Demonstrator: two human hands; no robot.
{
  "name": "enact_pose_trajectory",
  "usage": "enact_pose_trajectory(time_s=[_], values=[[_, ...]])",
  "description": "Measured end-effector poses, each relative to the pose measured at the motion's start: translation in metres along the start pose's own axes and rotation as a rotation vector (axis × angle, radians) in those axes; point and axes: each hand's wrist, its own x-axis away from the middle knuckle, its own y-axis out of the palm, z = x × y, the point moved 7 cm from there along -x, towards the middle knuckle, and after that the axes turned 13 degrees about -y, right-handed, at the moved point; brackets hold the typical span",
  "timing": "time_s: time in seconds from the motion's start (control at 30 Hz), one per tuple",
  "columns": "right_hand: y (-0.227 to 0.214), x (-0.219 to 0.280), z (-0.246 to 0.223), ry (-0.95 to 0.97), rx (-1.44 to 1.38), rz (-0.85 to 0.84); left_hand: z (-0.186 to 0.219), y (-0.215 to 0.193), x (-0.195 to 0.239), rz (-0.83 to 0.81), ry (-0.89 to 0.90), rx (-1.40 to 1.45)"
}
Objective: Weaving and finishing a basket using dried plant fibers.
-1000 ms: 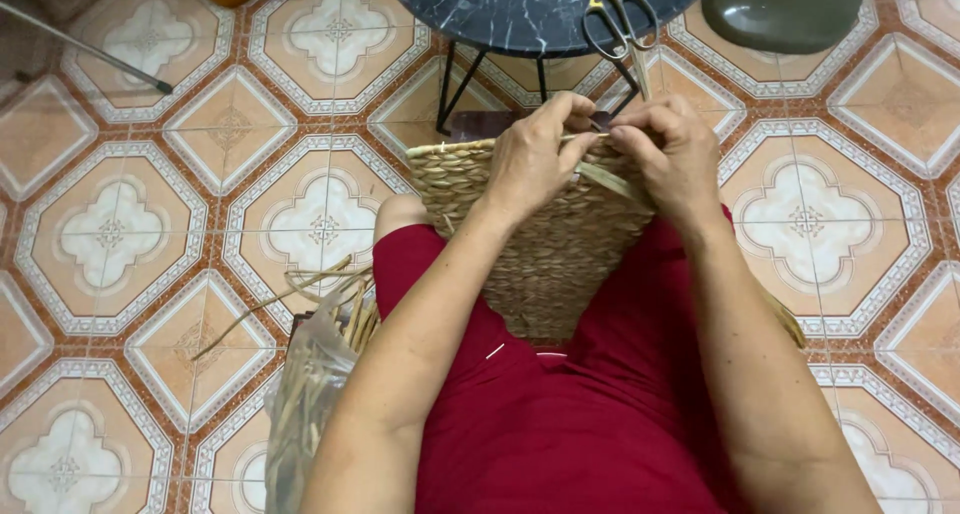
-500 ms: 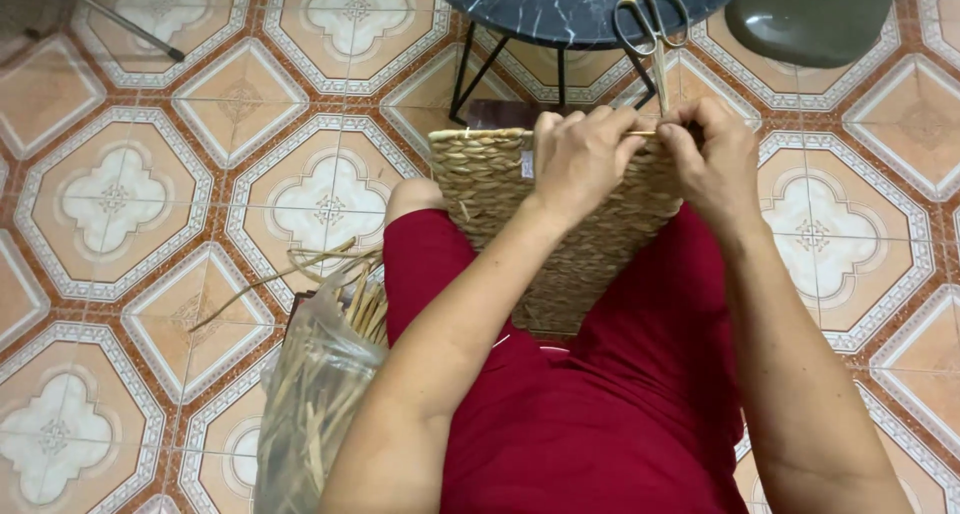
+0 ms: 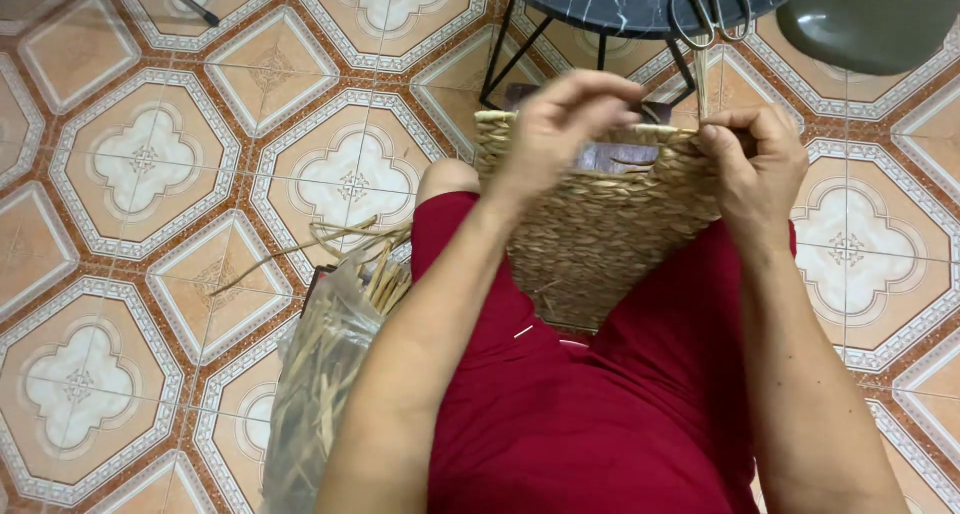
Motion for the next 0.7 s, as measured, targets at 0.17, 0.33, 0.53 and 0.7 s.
enact_pose_trajectory(time_s=[0.17,0.33,0.53,0.7], values=[[0.0,-0.001,-0.003,-0.043,0.049,0.018,-0.062,-0.232,0.106,0.823,-0.025,0.072],[0.004,-0.004,-0.01,-0.065,0.08,0.005,-0.263,-0.345,0.305,0.811,-0.866,-1.108],[0.002,-0.002,-0.014,-0.045,0.098,-0.001,-0.369,-0.291,0.404,0.534,-0.825,-1.621],[0.003,-0.005,-0.013,-0.04,0.07,0.014,-0.349,-0.299,0.398,0.622,-1.063,-1.599]])
